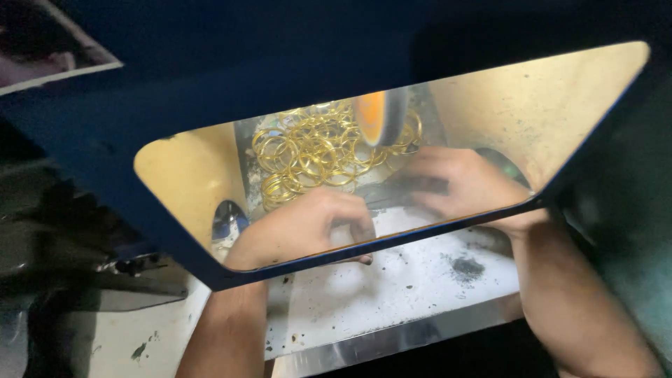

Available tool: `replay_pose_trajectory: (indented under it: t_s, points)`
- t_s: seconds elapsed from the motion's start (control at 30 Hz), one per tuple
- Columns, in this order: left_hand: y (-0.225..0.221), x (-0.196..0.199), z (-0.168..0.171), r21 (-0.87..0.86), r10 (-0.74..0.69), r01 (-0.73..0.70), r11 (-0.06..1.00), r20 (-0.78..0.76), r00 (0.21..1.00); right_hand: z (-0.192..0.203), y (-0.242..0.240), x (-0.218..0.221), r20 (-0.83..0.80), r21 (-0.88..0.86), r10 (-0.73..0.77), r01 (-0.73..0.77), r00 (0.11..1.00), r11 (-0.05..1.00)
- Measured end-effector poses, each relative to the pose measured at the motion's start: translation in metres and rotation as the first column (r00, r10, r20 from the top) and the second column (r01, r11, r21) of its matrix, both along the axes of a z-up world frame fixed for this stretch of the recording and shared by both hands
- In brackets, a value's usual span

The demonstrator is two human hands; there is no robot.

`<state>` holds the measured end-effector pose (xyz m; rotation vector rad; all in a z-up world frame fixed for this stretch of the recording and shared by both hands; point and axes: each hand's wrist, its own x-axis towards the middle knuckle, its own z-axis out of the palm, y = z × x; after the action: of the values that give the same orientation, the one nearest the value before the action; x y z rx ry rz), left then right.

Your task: Polishing a collection of gold-colored rings using a bench-mounted polishing machine with a rotating wheel.

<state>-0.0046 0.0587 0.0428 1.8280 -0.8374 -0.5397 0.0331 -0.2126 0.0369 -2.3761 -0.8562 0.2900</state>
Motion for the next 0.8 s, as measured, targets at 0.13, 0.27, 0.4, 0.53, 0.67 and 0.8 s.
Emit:
replay_pose_trajectory:
  t_s: [0.13,0.27,0.4,0.53,0.67,0.8]
  points:
    - [-0.009,0.004,0.011,0.034,-0.054,0.054,0.998,-0.006,0.999,-0.012,-0.033,-0.022,0.171,-0.190,-0.025,0.058,0.985,0.980]
    - [-0.013,0.003,0.014,0.113,-0.012,0.022,0.993,-0.082,0.997,-0.007,-0.057,-0.078,0.251,-0.236,-0.109,0.170,0.962,0.957]
    - [-0.014,-0.002,0.015,0.158,0.044,-0.027,0.987,-0.106,0.993,-0.052,-0.102,-0.096,0.547,0.024,-0.614,0.722,0.569,0.691]
    - [-0.016,-0.005,0.013,0.145,0.048,-0.035,0.989,-0.091,0.995,-0.015,-0.094,-0.077,0.712,-0.084,-0.458,0.712,0.533,0.697]
    - [-0.015,-0.010,0.016,0.140,0.072,-0.061,0.988,-0.080,0.994,0.006,-0.077,-0.058,0.330,-0.380,-0.654,0.731,0.680,0.567]
    - [-0.006,-0.015,0.027,0.098,0.098,-0.091,0.991,-0.077,0.992,-0.011,-0.094,-0.060,0.586,-0.011,-0.498,0.622,0.639,0.783]
